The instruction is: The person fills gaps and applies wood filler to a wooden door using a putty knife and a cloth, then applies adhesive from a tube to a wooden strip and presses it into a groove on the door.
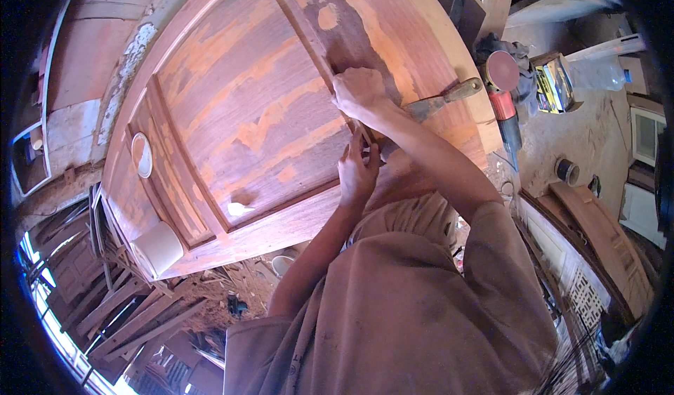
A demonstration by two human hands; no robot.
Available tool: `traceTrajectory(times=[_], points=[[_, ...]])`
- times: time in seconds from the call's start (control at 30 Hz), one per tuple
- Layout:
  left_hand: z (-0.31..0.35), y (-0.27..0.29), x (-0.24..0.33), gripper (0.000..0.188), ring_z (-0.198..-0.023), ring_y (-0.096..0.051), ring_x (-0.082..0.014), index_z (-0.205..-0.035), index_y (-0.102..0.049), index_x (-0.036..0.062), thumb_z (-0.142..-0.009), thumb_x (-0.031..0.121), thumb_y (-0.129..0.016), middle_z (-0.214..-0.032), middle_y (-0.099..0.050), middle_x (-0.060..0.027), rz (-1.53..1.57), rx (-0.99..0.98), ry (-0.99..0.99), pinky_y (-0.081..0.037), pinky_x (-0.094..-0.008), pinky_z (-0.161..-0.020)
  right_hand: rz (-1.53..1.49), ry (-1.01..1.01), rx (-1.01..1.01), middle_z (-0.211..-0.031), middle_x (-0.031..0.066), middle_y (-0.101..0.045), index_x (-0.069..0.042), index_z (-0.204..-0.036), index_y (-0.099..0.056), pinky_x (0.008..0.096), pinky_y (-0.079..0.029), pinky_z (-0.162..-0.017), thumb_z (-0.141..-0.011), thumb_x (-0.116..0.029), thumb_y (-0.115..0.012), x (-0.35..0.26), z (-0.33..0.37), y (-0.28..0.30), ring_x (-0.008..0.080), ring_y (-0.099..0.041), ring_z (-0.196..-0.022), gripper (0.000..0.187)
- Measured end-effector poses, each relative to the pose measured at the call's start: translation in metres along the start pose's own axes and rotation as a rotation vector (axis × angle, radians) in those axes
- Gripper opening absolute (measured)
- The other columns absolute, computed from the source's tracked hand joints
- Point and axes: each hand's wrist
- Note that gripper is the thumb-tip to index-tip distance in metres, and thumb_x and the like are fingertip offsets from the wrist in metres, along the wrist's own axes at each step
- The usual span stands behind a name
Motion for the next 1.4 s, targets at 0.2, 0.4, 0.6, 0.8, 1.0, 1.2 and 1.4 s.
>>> traceTrajectory(times=[0.2,0.4,0.6,0.8,1.0,1.2,1.4], points=[[0.000,0.004,0.002,0.038,-0.085,-0.072,-0.0336,-0.127,-0.055,-0.0021,-0.095,0.017,-0.064,-0.097,-0.070,-0.0185,-0.017,-0.016,-0.009,-0.060,-0.0421,-0.073,0.024,-0.018,0.000,-0.086,0.0170,-0.073,-0.006,-0.086,-0.076,0.0427,-0.057,-0.074,-0.081,-0.030,-0.071,-0.004,-0.003,-0.003,0.0311,-0.073,-0.087,0.025],[0.004,0.003,0.002,0.048,-0.083,-0.067,-0.0431,-0.132,-0.051,-0.0048,-0.089,0.011,-0.067,-0.091,-0.066,-0.0279,0.047,-0.006,0.005,-0.055,-0.0494,-0.071,-0.017,-0.035,-0.027,-0.085,0.0166,-0.073,-0.005,-0.085,-0.076,0.0437,-0.057,-0.074,-0.082,-0.030,-0.070,-0.004,0.001,0.004,0.0326,-0.072,-0.084,0.026],[0.010,0.008,0.014,0.054,-0.088,-0.065,-0.0446,-0.134,-0.047,-0.0071,-0.087,0.009,-0.068,-0.096,-0.064,-0.0296,0.063,-0.056,0.057,-0.053,-0.0507,-0.077,0.035,-0.007,0.015,-0.084,0.0164,-0.072,-0.003,-0.080,-0.074,0.0442,-0.057,-0.073,-0.083,-0.031,-0.068,-0.001,-0.001,-0.003,0.0314,-0.072,-0.082,0.029],[0.012,0.004,0.012,0.057,-0.089,-0.065,-0.0427,-0.137,-0.043,-0.0072,-0.088,0.010,-0.066,-0.098,-0.063,-0.0289,0.025,-0.041,0.012,-0.055,-0.0501,-0.075,0.003,0.093,0.154,-0.081,0.0168,-0.072,-0.004,-0.077,-0.074,0.0438,-0.057,-0.073,-0.083,-0.029,-0.066,0.007,0.004,-0.008,0.0318,-0.072,-0.080,0.026],[0.010,-0.001,0.014,0.058,-0.086,-0.066,-0.0394,-0.140,-0.040,-0.0052,-0.089,0.011,-0.062,-0.097,-0.063,-0.0258,-0.064,0.008,0.012,-0.056,-0.0484,-0.073,-0.006,0.018,0.003,-0.085,0.0187,-0.072,-0.006,-0.084,-0.075,0.0433,-0.057,-0.074,-0.082,-0.033,-0.070,-0.001,0.002,0.004,0.0328,-0.072,-0.083,0.028],[0.013,-0.004,0.012,0.061,-0.086,-0.062,-0.0405,-0.140,-0.038,-0.0090,-0.089,0.011,-0.062,-0.098,-0.062,-0.0263,-0.047,0.022,-0.043,-0.053,-0.0501,-0.075,-0.009,0.031,0.022,-0.083,0.0202,-0.072,-0.006,-0.083,-0.076,0.0443,-0.058,-0.071,-0.082,-0.035,-0.071,0.004,0.004,0.002,0.0341,-0.073,-0.079,0.029],[0.015,-0.005,0.009,0.062,-0.091,-0.059,-0.0420,-0.141,-0.034,-0.0129,-0.088,0.008,-0.059,-0.098,-0.062,-0.0264,-0.083,-0.026,-0.037,-0.051,-0.0501,-0.081,0.004,0.008,-0.006,-0.080,0.0203,-0.072,-0.005,-0.083,-0.076,0.0444,-0.058,-0.071,-0.083,-0.034,-0.069,0.000,0.001,0.004,0.0340,-0.073,-0.078,0.030]])
Point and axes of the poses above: each hand's wrist, its own z-axis away from the middle knuckle, its own y-axis out of the back of the hand, x = y × z
